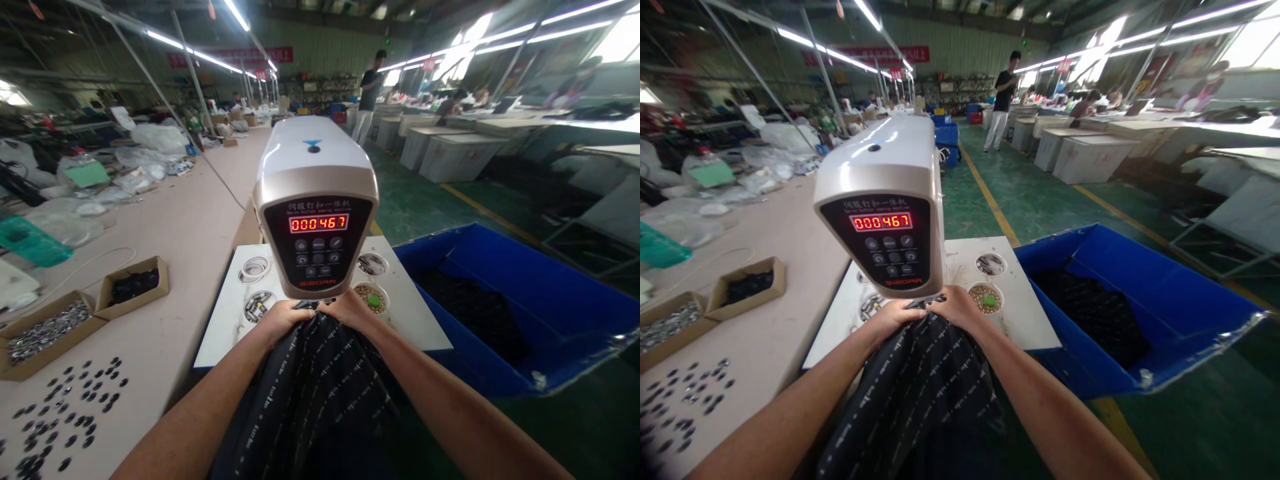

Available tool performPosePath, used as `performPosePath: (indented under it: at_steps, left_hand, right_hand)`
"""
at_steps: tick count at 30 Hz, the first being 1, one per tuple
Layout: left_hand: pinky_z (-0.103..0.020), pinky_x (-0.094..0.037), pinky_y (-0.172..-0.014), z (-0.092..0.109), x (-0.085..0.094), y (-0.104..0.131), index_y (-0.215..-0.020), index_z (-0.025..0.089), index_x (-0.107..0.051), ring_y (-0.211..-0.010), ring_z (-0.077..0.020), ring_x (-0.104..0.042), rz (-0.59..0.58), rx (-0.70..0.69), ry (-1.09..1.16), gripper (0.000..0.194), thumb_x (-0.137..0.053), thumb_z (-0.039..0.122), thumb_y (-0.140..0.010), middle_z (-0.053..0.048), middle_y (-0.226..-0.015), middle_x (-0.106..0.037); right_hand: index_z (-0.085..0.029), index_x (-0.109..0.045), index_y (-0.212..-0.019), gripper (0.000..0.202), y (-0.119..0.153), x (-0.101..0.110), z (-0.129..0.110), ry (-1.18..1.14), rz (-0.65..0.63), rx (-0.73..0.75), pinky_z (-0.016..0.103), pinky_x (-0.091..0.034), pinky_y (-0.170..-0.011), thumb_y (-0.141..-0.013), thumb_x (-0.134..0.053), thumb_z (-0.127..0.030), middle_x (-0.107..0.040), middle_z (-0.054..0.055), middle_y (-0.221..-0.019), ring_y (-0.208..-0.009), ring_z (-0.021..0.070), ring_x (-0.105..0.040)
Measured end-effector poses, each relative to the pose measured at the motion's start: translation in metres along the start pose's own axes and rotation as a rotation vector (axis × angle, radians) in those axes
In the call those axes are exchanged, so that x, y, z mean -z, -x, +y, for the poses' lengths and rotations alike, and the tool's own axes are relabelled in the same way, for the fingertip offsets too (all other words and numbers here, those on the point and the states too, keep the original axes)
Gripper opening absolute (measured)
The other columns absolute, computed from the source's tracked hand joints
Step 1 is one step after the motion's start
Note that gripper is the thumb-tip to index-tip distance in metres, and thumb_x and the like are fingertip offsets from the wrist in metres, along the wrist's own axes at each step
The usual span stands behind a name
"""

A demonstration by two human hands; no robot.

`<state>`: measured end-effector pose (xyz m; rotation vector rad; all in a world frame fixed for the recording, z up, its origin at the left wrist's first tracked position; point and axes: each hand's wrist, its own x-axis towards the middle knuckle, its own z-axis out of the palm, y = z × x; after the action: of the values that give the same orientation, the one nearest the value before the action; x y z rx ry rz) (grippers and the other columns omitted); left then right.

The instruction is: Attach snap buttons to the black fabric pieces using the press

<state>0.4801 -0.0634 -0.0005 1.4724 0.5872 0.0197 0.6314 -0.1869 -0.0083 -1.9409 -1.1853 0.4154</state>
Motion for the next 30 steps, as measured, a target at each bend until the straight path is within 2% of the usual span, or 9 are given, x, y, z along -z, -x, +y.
performPosePath:
  at_steps: [9, 18, 26, 30]
  left_hand:
    - [-0.037, -0.046, -0.087, -0.0047, -0.0033, 0.0028, -0.092, 0.015, -0.072, -0.088, -0.0271, -0.066, 0.036, -0.001, -0.007, 0.034, -0.073, 0.037, -0.067, -0.004, -0.087, -0.074]
    - [-0.037, -0.047, -0.086, -0.0005, -0.0023, 0.0014, -0.096, 0.017, -0.073, -0.091, -0.0278, -0.065, 0.035, 0.001, -0.015, 0.037, -0.073, 0.039, -0.066, -0.003, -0.09, -0.074]
    - [-0.037, -0.047, -0.086, -0.0041, -0.0003, 0.0007, -0.1, 0.016, -0.073, -0.094, -0.0285, -0.064, 0.047, -0.006, -0.033, 0.042, -0.073, 0.039, -0.066, -0.004, -0.093, -0.074]
    - [-0.037, -0.048, -0.084, -0.0053, -0.0002, 0.0031, -0.096, 0.015, -0.074, -0.089, -0.0287, -0.065, 0.062, 0.004, -0.055, 0.04, -0.073, 0.041, -0.065, -0.004, -0.088, -0.074]
  right_hand:
    - [-0.018, -0.073, -0.08, 0.018, 0.0064, 0.0017, -0.0075, -0.009, -0.003, -0.058, 0.026, -0.047, -0.069, -0.072, -0.068, -0.033, -0.074, 0.004, -0.082, -0.082, 0.0221, -0.066]
    - [-0.017, -0.068, -0.071, 0.015, 0.0008, -0.0003, -0.003, -0.022, -0.013, 0.018, 0.027, -0.048, -0.077, -0.073, -0.068, -0.032, -0.07, 0.002, -0.07, -0.084, 0.0217, -0.064]
    - [-0.017, -0.069, -0.073, 0.014, 0.0014, -0.0042, -0.0029, -0.043, 0.005, 0.012, 0.027, -0.048, -0.078, -0.073, -0.068, -0.032, -0.069, 0.001, -0.068, -0.084, 0.0216, -0.065]
    - [-0.018, -0.071, -0.076, 0.016, 0.0025, -0.006, -0.0016, -0.055, -0.004, 0.008, 0.028, -0.049, -0.079, -0.074, -0.068, -0.033, -0.069, 0.001, -0.067, -0.084, 0.0227, -0.065]
